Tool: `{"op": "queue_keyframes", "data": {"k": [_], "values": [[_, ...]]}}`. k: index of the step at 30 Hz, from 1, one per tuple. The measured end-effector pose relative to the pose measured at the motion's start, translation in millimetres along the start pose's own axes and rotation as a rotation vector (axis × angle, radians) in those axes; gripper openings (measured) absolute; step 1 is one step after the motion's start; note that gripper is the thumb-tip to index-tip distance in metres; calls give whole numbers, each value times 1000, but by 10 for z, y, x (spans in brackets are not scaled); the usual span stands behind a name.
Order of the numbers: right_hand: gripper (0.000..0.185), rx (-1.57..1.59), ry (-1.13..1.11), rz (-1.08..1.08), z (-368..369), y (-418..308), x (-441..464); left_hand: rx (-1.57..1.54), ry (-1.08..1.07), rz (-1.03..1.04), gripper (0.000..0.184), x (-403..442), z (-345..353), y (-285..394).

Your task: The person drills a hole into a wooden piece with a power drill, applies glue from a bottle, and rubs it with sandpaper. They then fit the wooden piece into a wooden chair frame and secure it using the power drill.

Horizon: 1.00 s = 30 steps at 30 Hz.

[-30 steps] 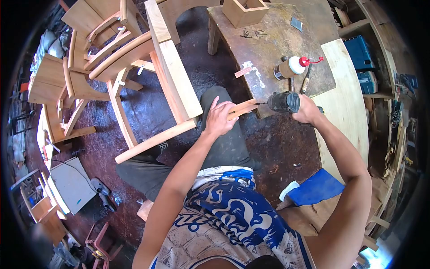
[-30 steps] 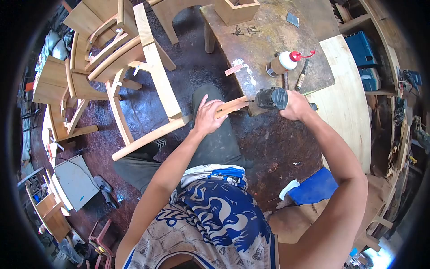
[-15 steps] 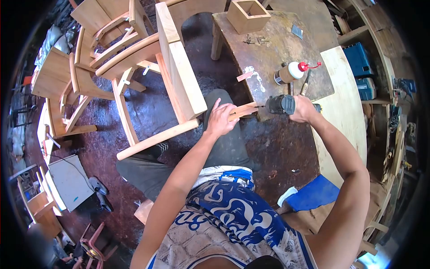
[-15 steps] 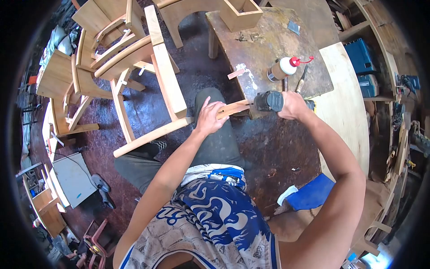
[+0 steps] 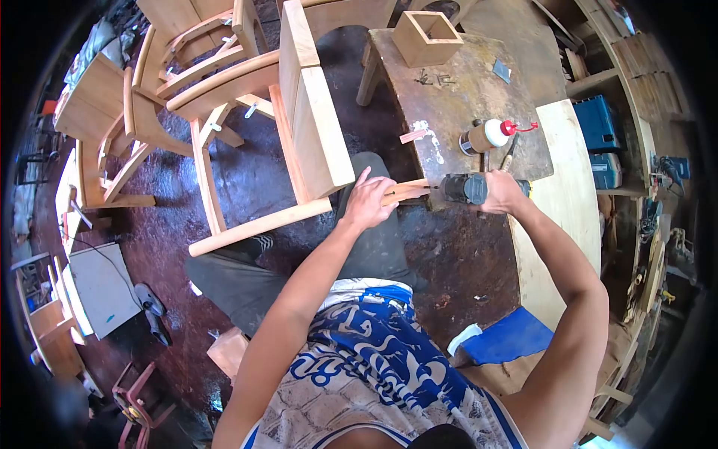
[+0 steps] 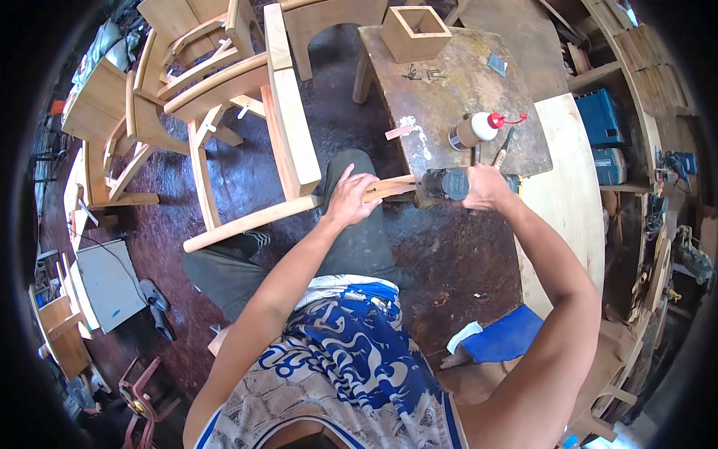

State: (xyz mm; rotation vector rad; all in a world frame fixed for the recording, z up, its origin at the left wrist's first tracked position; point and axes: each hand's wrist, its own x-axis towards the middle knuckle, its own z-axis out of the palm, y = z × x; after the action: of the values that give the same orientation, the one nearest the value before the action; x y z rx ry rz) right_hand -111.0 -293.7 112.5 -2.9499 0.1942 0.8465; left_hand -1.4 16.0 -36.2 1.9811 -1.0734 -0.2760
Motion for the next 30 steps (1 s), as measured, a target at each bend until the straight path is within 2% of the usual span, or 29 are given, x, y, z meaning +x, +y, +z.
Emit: {"op": "queue_keyframes", "data": {"k": [2, 10, 13, 16, 22, 25, 30], "values": [[59, -15, 37, 8, 75, 48, 5, 4, 1, 1, 44, -5, 4, -11], [38, 80, -14, 33, -85, -133, -73, 7, 20, 10, 44, 7, 25, -26], [37, 49, 104, 8, 13, -73, -66, 4, 16, 10, 43, 1, 15, -31], [36, 209, 60, 28, -134, -187, -104, 4, -1, 0, 43, -4, 7, -13], [40, 192, -9, 44, -168, -205, -114, -2, 25, 5, 43, -6, 14, 9], [42, 273, 66, 49, -119, -210, -118, 7, -16, -13, 44, 5, -11, 11], [42, 262, 65, 60, -96, -254, -190, 6, 15, 2, 46, -27, 22, 10]]}}
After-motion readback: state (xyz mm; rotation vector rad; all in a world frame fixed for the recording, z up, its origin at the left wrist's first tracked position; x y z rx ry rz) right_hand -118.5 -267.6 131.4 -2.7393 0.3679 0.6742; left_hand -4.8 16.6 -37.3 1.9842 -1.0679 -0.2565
